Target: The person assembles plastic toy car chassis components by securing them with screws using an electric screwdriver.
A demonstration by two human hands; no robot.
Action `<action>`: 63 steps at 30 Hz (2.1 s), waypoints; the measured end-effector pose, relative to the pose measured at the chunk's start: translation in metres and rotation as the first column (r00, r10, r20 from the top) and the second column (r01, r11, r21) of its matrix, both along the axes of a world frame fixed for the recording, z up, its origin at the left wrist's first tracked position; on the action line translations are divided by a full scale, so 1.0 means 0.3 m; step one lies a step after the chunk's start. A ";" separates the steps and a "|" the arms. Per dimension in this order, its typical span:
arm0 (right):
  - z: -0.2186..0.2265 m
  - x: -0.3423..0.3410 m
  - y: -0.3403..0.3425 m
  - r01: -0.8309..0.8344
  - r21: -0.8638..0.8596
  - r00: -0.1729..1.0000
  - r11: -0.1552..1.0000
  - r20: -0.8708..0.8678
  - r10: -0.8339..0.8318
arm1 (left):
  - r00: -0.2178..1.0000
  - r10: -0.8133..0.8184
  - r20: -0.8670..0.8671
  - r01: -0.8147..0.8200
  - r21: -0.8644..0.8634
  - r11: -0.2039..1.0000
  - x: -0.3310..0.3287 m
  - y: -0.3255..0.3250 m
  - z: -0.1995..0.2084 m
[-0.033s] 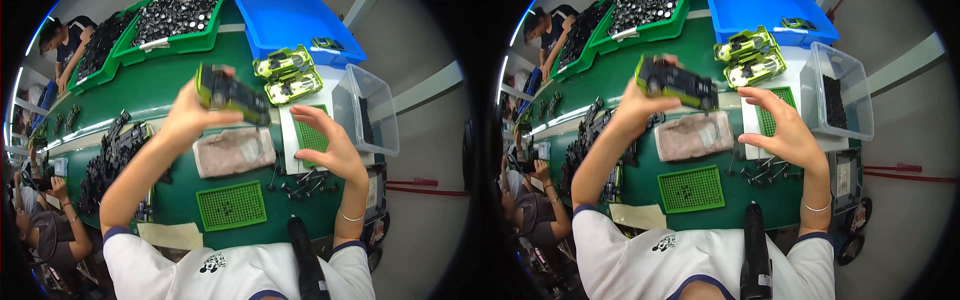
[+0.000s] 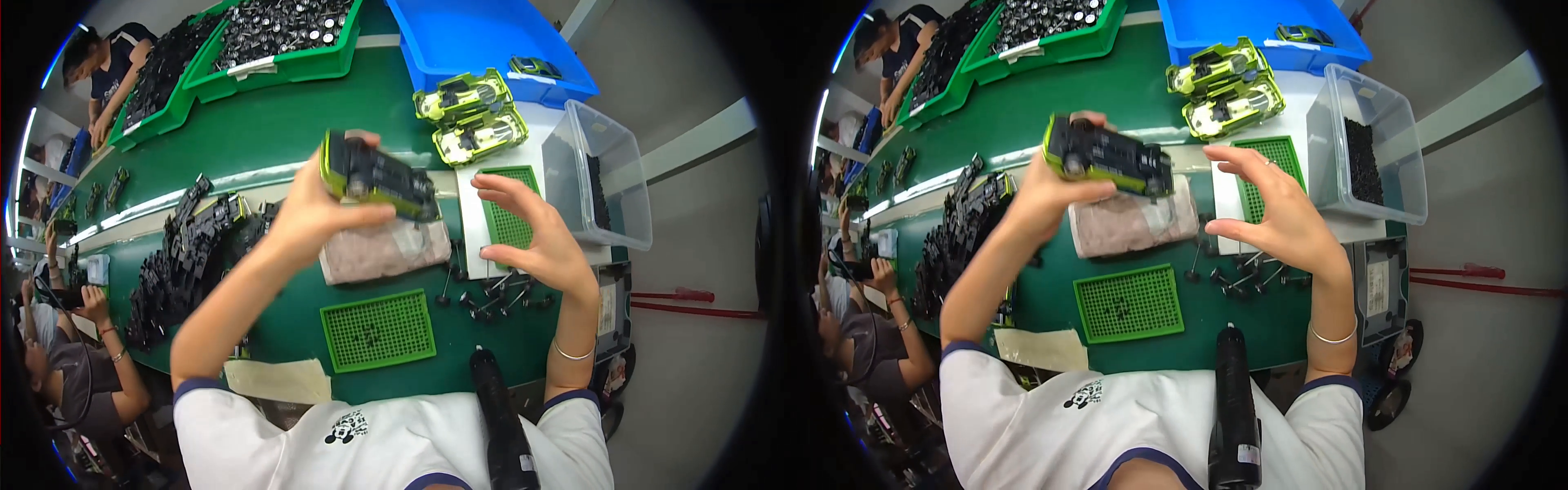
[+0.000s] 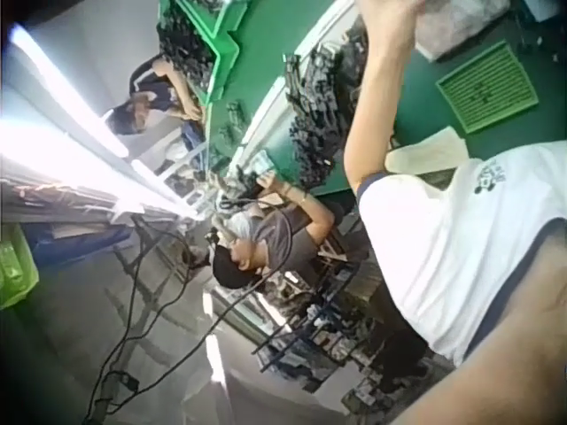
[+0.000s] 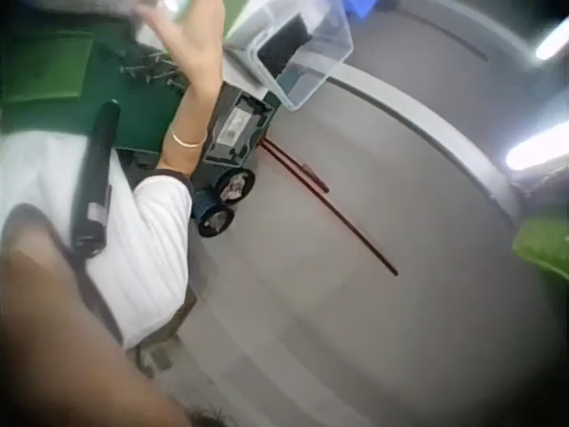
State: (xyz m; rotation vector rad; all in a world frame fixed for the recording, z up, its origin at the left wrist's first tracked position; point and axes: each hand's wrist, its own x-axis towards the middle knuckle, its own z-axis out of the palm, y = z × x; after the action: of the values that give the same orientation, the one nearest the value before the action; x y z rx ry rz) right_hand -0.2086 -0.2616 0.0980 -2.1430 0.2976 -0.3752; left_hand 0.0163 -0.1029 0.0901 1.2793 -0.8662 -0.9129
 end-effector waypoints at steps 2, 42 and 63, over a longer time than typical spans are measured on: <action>0.011 -0.025 0.012 -0.190 0.004 0.982 0.982 -0.012 0.190 | 0.992 0.095 -0.085 -0.092 0.028 0.995 -0.059 0.090 -0.106; -0.077 0.282 0.173 -0.056 0.417 0.698 0.907 0.666 -0.263 | 0.750 0.192 0.633 -0.235 -0.017 0.972 -0.013 0.247 -0.324; -0.023 0.266 0.145 -0.255 0.332 0.570 0.908 0.811 -0.136 | 0.803 0.193 0.564 -0.256 0.034 0.966 -0.024 0.262 -0.305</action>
State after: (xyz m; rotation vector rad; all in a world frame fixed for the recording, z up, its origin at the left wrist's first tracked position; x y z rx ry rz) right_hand -0.1287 -0.2181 0.0910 -1.3364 -0.2393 -1.1229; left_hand 0.0089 -0.0241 -0.0013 1.7481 -1.0925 -0.3907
